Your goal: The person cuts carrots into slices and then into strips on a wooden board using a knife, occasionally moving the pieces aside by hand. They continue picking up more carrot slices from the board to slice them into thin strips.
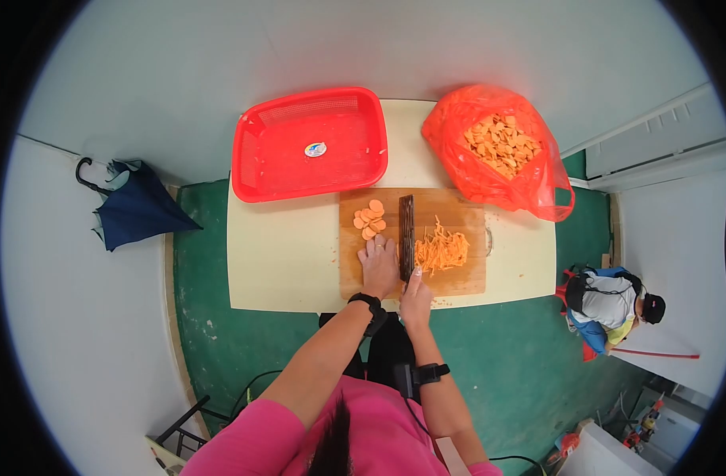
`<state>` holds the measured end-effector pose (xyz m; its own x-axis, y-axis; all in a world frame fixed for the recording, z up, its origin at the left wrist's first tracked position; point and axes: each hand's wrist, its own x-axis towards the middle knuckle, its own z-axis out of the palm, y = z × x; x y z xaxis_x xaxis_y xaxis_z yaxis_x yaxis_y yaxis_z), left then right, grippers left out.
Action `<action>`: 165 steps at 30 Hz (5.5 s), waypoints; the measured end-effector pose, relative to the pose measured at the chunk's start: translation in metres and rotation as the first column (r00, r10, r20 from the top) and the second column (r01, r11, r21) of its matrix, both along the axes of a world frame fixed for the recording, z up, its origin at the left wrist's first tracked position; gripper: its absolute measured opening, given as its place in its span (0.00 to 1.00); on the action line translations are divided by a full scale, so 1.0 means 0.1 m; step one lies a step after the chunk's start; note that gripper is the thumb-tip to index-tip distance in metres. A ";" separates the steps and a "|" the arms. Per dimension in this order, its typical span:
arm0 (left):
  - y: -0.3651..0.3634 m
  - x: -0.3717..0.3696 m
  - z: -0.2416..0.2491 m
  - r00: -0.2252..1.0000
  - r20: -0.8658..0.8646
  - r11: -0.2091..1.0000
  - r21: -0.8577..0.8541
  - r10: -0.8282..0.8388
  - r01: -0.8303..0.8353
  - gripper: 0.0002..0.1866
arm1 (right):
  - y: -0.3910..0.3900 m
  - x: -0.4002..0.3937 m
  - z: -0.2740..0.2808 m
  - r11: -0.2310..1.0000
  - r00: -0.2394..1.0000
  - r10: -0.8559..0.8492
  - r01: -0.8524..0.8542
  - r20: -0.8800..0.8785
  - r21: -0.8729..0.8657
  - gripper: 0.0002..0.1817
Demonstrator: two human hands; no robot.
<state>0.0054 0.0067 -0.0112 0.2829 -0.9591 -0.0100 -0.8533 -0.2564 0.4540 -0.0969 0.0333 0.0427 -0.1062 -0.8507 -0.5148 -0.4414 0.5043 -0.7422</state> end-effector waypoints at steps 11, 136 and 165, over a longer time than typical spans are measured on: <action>-0.01 0.00 -0.03 1.000 0.013 1.000 -0.019 0.014 -0.013 0.08 | 0.07 0.05 0.03 0.999 0.995 0.006 -0.012 -0.098 -0.053 0.39; -0.03 -0.01 -0.02 0.997 0.059 0.998 -0.025 -0.049 0.050 0.09 | -0.15 0.00 -0.09 0.995 0.992 -0.055 0.045 0.113 0.087 0.39; 0.01 0.01 -0.02 0.997 0.025 0.997 -0.040 -0.066 0.067 0.08 | -0.05 -0.03 -0.13 1.000 0.996 -0.025 0.026 0.090 -0.014 0.38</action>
<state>0.0064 0.0076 -0.0134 0.2180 -0.9753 0.0353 -0.8784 -0.1803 0.4426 -0.0994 0.0287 0.0299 -0.0822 -0.8561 -0.5102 -0.3599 0.5029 -0.7859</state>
